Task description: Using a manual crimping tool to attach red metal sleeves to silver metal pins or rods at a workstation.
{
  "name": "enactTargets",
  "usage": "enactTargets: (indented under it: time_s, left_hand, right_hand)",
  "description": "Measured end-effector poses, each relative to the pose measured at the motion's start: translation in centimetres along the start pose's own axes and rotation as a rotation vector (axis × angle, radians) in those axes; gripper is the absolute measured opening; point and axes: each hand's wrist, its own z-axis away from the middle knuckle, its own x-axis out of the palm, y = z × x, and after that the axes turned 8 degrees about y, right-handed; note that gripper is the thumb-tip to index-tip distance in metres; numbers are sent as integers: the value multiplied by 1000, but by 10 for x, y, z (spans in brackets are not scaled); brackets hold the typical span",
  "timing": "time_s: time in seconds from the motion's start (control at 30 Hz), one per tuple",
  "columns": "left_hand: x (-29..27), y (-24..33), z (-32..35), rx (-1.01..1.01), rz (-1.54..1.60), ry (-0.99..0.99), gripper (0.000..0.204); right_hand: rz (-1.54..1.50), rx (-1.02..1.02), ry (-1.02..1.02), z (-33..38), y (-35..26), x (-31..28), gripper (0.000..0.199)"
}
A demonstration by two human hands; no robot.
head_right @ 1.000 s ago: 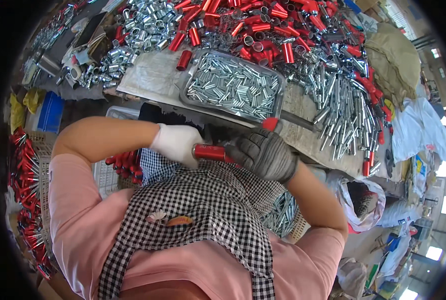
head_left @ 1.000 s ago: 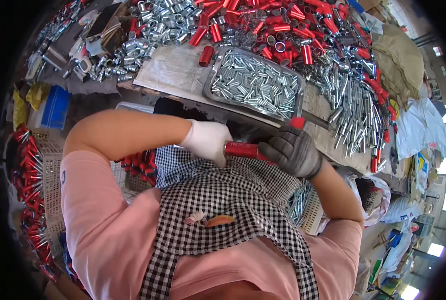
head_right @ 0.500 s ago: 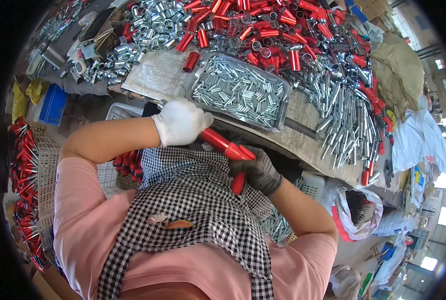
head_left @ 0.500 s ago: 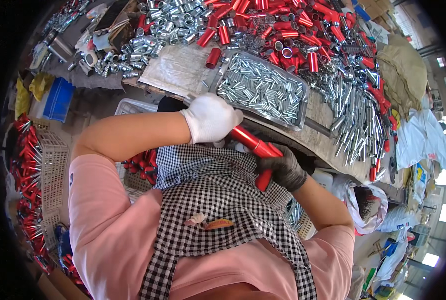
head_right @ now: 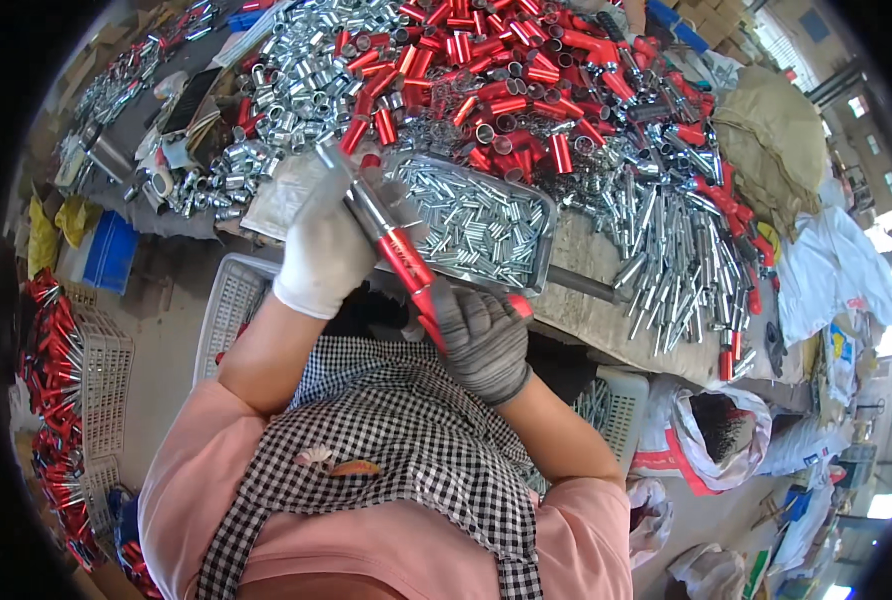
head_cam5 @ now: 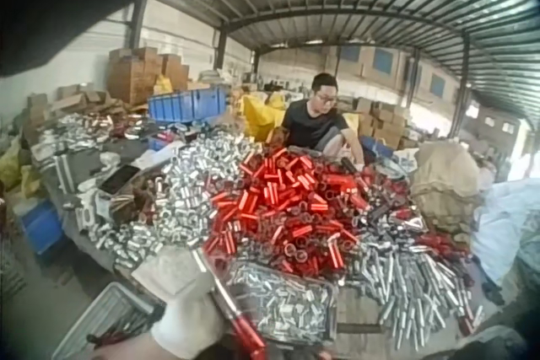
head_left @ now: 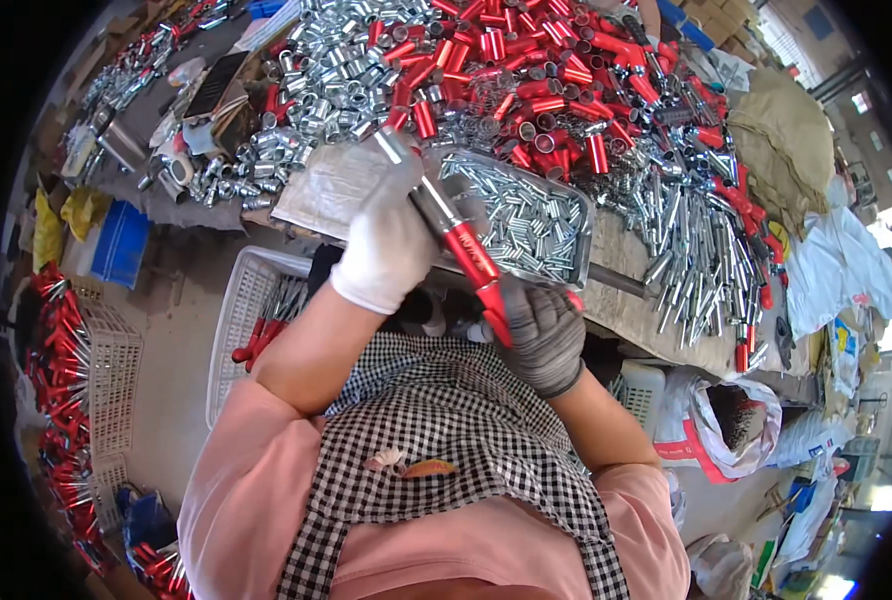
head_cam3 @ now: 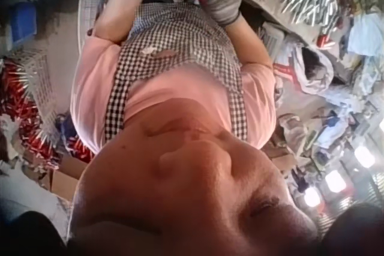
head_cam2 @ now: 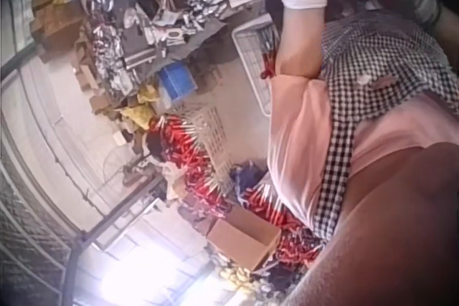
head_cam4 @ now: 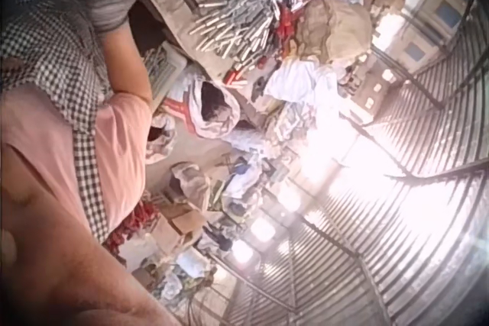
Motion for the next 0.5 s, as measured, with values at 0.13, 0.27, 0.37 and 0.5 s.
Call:
enactTargets:
  time_s: [0.13,0.27,0.37,0.5]
  left_hand:
    - [21,-11,-9,-9,-101,103,37]
    - [34,-2,-4,-18,-227,-199,38]
    - [47,2,9,-75,-315,-468,23]
    - [44,29,14,-241,-1029,-654,8]
  right_hand:
    - [66,-16,-107,11,-11,11,61]
    - [-144,164,10,8,-20,15,77]
    - [-493,262,-27,14,-21,28,87]
    - [-312,354,-389,7,46,-7,86]
